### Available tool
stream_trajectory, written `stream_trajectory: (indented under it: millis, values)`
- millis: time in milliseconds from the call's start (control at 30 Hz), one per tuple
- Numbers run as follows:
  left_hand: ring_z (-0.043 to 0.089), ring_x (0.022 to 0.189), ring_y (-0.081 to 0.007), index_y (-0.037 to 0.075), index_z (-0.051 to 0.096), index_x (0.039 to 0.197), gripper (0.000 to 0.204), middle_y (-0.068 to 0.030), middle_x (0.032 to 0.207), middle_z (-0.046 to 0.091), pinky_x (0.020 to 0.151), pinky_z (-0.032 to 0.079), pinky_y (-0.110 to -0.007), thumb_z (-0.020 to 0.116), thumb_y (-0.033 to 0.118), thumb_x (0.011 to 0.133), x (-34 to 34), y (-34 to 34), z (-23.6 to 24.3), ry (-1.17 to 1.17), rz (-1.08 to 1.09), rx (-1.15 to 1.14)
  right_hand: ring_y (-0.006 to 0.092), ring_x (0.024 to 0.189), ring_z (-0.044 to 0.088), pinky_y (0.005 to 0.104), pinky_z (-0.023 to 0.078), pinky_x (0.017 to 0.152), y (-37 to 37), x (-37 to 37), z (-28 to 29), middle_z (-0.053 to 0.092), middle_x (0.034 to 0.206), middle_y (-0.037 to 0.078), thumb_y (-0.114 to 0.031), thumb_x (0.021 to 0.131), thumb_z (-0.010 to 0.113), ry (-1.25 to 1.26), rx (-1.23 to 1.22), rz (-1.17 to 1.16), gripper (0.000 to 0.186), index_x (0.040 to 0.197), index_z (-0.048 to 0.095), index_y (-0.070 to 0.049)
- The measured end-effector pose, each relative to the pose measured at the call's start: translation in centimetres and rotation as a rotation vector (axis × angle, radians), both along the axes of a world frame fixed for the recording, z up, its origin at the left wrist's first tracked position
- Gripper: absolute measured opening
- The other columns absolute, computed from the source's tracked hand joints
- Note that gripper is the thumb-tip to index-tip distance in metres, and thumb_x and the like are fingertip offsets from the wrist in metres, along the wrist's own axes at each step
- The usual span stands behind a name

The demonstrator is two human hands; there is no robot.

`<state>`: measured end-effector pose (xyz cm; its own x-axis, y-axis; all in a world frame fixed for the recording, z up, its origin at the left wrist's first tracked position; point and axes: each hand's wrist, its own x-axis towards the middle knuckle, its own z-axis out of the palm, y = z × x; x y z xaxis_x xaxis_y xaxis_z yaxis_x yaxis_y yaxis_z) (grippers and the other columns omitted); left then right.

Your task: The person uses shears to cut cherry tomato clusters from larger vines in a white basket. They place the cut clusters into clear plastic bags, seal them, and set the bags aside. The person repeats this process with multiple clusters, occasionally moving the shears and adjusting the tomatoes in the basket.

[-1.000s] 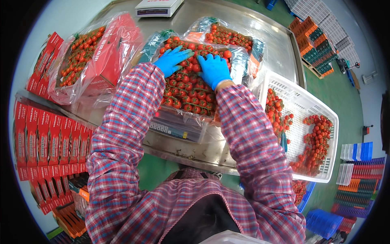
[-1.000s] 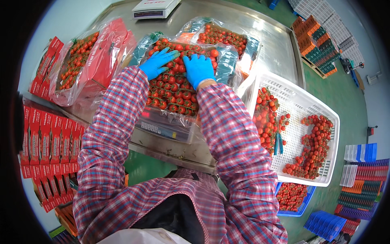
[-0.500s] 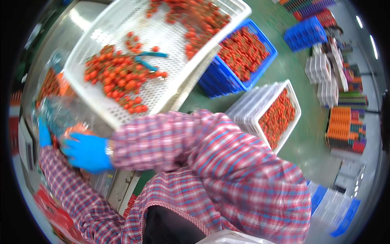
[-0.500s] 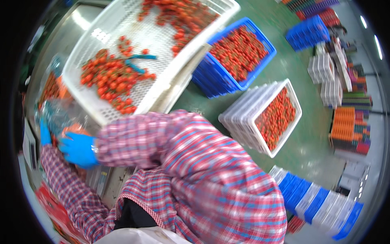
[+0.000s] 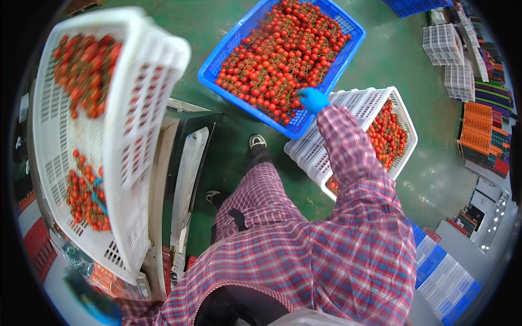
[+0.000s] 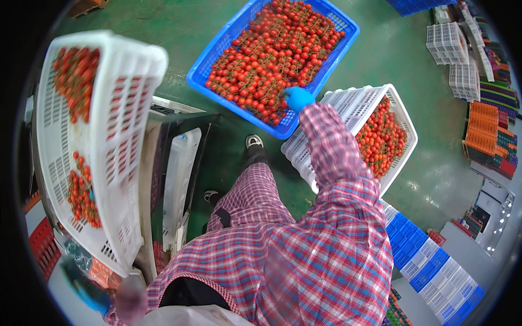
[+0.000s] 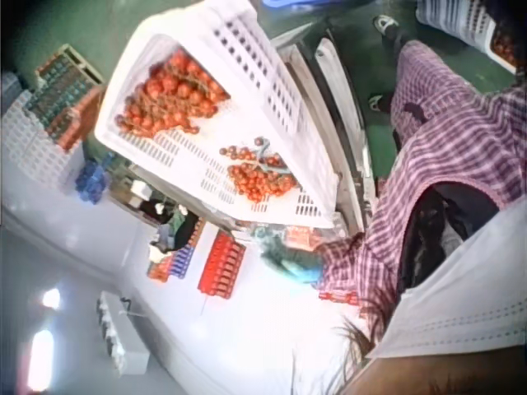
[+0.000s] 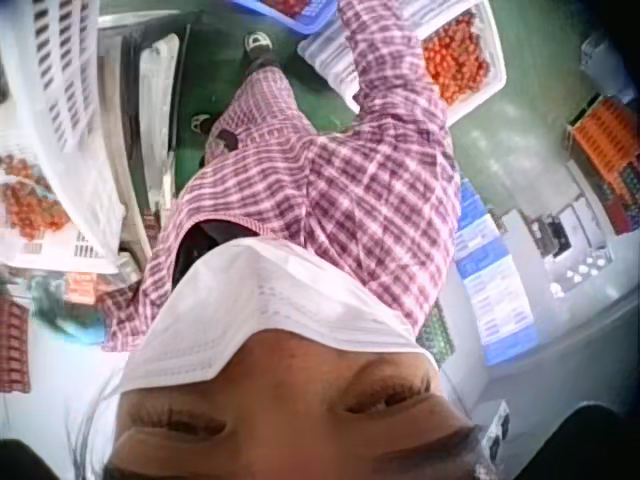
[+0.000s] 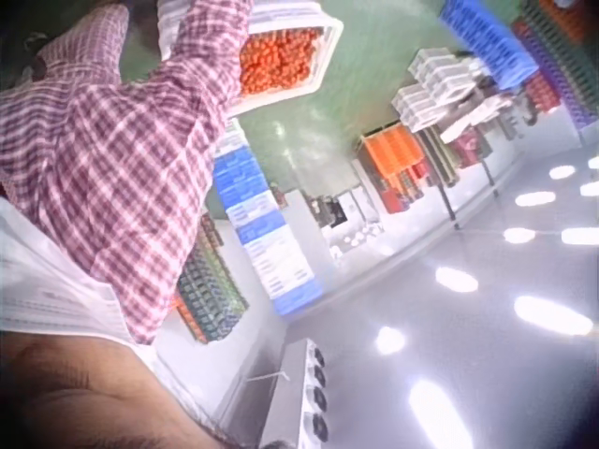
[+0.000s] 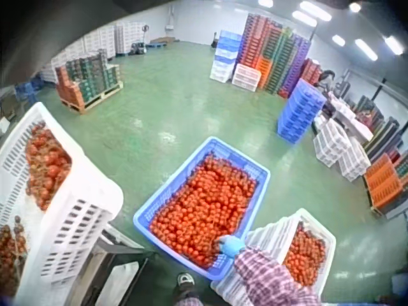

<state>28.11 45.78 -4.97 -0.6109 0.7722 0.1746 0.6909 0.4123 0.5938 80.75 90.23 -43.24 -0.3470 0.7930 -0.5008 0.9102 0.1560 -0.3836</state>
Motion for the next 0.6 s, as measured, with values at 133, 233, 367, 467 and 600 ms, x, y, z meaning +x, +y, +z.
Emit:
stream_trajectory:
  millis: [133, 233, 367, 467, 600]
  values:
    - [0.05, 0.114, -0.0297, -0.007, 0.051, 0.118, 0.044, -0.0199, 0.118, 0.055, 0.099, 0.033, -0.037, 0.043, 0.014, 0.08, 13.3, 19.7, -9.8, -0.728, -0.542, -0.53, 0.0307, 0.102, 0.054, 0.0419, 0.047, 0.083, 9.5, 1.6, -7.3, 0.054, 0.111, 0.012, -0.016, 0.083, 0.053, -0.174, 0.192, 0.183, 0.034, 0.116, 0.057, -0.024]
    - [0.046, 0.118, -0.0229, -0.003, 0.043, 0.128, 0.04, -0.0152, 0.128, 0.048, 0.101, 0.032, -0.033, 0.04, 0.001, 0.088, 19.9, 27.3, -17.5, -1.141, -0.553, -0.555, 0.0297, 0.099, 0.055, 0.0421, 0.048, 0.081, 12.8, 0.5, -8.8, 0.054, 0.108, 0.01, -0.014, 0.082, 0.051, -0.29, 0.222, 0.353, 0.034, 0.114, 0.058, -0.022]
    - [0.048, 0.116, -0.0197, 0.005, 0.046, 0.128, 0.039, -0.0108, 0.126, 0.05, 0.099, 0.036, -0.031, 0.046, 0.005, 0.089, 23.2, 29.8, -24.5, -1.035, -0.555, -0.681, 0.0286, 0.093, 0.057, 0.0413, 0.05, 0.074, 12.3, -3.1, -8.2, 0.057, 0.098, 0.01, -0.018, 0.08, 0.054, 0.005, 0.293, 0.507, 0.02, 0.098, 0.063, -0.017]
    - [0.046, 0.117, -0.0192, 0.004, 0.044, 0.129, 0.038, -0.011, 0.127, 0.049, 0.099, 0.035, -0.031, 0.045, 0.007, 0.091, 23.7, 29.6, -27.1, -1.102, -0.551, -0.719, 0.0278, 0.091, 0.058, 0.0402, 0.05, 0.072, 9.6, -6.8, -8.1, 0.057, 0.096, 0.011, -0.016, 0.08, 0.053, 0.268, 0.238, 0.699, 0.022, 0.1, 0.061, -0.017]
    - [0.045, 0.118, -0.0188, 0.004, 0.044, 0.13, 0.038, -0.0112, 0.127, 0.049, 0.1, 0.034, -0.031, 0.045, 0.009, 0.093, 23.6, 29.8, -28.7, -1.125, -0.466, -0.747, 0.0246, 0.09, 0.057, 0.0366, 0.049, 0.071, 8.6, -9.6, -9.2, 0.055, 0.098, 0.006, -0.015, 0.078, 0.055, 0.103, 0.307, 0.869, 0.022, 0.1, 0.06, -0.016]
